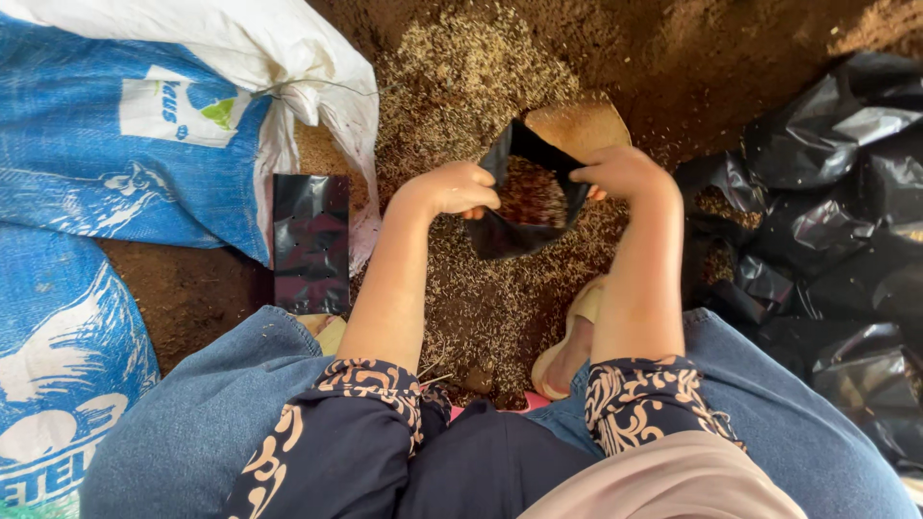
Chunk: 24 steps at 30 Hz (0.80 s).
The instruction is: The person scoops grain from a large sack using a small scoop and transfers it into black plastic bags. The person opens each bag, fills it with grain, and sets it aside. The process is repeated for multiple bags.
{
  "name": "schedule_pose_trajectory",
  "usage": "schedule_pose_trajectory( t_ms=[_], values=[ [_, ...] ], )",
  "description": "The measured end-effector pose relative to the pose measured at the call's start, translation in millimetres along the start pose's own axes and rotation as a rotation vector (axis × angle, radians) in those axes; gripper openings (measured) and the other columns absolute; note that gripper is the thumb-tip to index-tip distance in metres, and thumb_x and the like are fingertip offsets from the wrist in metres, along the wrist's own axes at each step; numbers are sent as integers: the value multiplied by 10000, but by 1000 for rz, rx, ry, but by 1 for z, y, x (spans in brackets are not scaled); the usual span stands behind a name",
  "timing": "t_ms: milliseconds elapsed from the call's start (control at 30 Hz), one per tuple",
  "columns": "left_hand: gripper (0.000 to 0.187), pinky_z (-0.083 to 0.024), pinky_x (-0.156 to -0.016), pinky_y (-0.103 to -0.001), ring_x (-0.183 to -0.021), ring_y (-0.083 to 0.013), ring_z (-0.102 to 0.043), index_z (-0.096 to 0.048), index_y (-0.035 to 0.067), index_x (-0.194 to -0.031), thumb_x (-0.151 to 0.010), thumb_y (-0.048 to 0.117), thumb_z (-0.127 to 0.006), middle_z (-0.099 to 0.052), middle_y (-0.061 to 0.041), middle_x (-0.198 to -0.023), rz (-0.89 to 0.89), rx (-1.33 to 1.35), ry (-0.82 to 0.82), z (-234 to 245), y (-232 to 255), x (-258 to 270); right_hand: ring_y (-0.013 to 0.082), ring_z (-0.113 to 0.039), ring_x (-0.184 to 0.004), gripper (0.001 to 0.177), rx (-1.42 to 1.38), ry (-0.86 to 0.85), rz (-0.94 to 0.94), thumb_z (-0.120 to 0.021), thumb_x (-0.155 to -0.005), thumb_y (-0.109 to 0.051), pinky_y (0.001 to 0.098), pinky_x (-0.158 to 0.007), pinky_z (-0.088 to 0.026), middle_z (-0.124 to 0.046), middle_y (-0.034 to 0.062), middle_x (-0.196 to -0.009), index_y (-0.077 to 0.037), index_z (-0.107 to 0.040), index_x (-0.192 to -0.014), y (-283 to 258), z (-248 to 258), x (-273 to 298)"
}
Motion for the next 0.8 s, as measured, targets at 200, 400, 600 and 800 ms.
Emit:
schedule_pose_trajectory(
  t_ms=[200, 400, 600, 800],
  values=[
    [287, -573, -784, -391, -815, -214, -751, -724, 26, -995, -934, 294, -644, -783, -119, -906, -172, -97, -65, -97, 65, -59, 276, -728, -766, 316, 129, 236, -130, -747, -912, -333, 464, -789, -550, -756, 181, -877, -35, -788, -1006, 114, 61, 24],
    [285, -521, -826, -479, -934, -324, -675, -701, 57, -937, -962, 317, -589, -706, -141, -957, -222, -117, 125, -215, 77, -137, 310, -692, -872, 332, 101, 554, -404, -763, -882, -338, 485, -770, -529, -754, 132, -946, -183, -745, -1175, 188, 89, 39],
    [307, -511, -831, -528, -963, -399, -666, -694, 47, -929, -970, 320, -560, -709, -185, -948, -287, -128, 128, -259, 65, -163, 359, -662, -926, 240, 183, 465, -451, -780, -873, -320, 501, -799, -527, -727, 137, -1029, -187, -820, -1070, 207, 71, 9],
    [338, -526, -803, -527, -934, -389, -680, -697, 54, -928, -962, 350, -539, -722, -187, -951, -231, -128, 107, -243, 60, -140, 370, -700, -917, 225, 133, 467, -407, -741, -902, -278, 493, -807, -549, -755, 140, -1041, -187, -810, -1097, 217, 64, -4]
  ],
)
Point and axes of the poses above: each hand's wrist, its own x-axis away from the middle knuckle, its own z-axis out of the back of the hand, y = z × x, the point moved 5 cm from there along -x, towards the middle knuckle
